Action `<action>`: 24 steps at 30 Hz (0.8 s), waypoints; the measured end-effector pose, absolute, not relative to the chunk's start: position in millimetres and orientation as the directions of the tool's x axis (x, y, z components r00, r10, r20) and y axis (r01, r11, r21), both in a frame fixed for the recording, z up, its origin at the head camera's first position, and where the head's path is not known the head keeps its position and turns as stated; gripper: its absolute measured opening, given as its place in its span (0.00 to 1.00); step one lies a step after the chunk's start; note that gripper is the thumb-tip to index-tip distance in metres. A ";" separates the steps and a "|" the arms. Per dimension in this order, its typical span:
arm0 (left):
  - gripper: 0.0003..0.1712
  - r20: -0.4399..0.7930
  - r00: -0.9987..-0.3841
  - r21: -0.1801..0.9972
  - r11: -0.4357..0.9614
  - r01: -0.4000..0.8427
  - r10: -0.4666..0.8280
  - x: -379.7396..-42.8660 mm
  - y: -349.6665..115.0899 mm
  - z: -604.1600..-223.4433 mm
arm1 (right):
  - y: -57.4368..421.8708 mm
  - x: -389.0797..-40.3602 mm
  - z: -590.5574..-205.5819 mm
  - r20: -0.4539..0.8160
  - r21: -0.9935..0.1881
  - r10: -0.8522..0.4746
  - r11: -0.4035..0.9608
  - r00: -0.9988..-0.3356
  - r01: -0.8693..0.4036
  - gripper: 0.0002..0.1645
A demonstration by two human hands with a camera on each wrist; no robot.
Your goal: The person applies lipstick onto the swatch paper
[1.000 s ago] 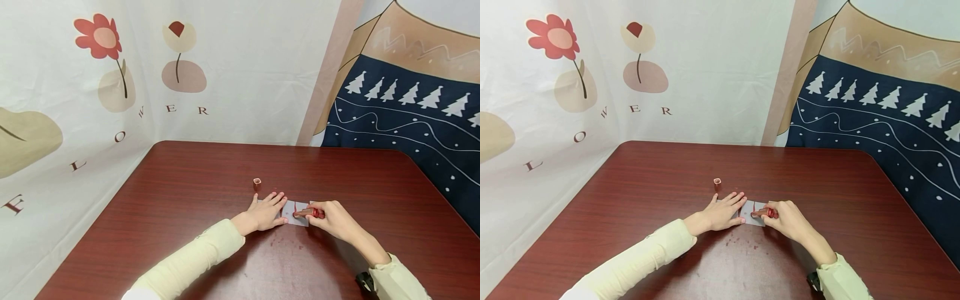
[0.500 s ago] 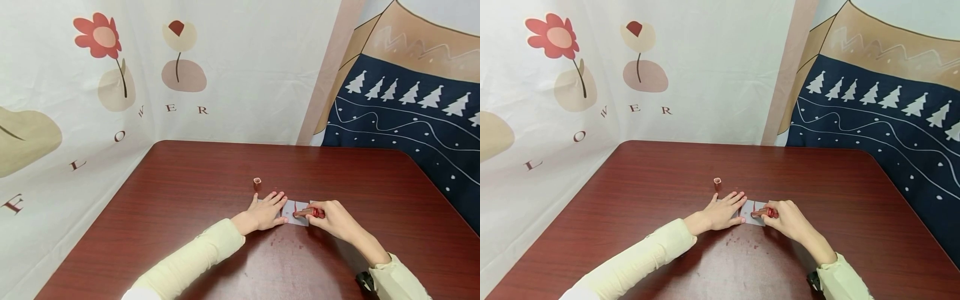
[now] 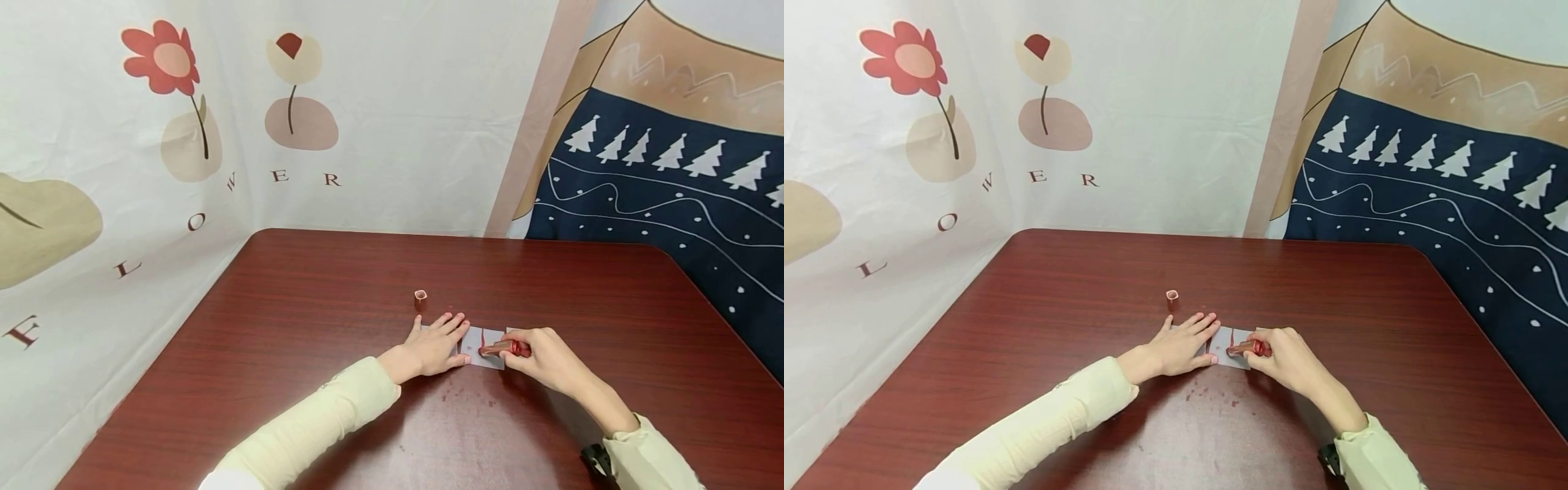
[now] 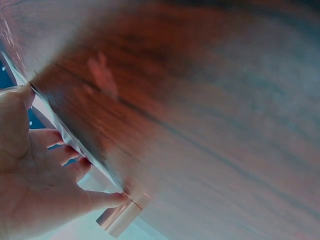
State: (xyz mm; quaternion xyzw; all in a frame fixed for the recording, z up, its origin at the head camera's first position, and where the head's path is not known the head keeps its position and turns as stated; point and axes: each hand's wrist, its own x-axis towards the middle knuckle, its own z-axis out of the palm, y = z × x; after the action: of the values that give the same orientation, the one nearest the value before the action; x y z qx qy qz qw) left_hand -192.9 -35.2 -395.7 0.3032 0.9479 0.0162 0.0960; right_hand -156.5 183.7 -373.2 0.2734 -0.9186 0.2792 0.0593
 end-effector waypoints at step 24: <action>0.39 -0.174 -0.800 0.077 0.818 0.571 0.575 -193.5 -34.8 -395.6 | 182.1 -155.5 -373.4 0.270 -0.491 -0.472 0.682 -0.839 -0.542 0.06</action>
State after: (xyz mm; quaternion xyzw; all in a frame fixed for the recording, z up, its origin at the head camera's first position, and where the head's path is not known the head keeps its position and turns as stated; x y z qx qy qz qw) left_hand -193.5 -34.8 -395.6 0.3018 0.9485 0.0104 0.0953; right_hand -155.5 182.1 -373.4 0.2771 -0.9151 0.2865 0.0609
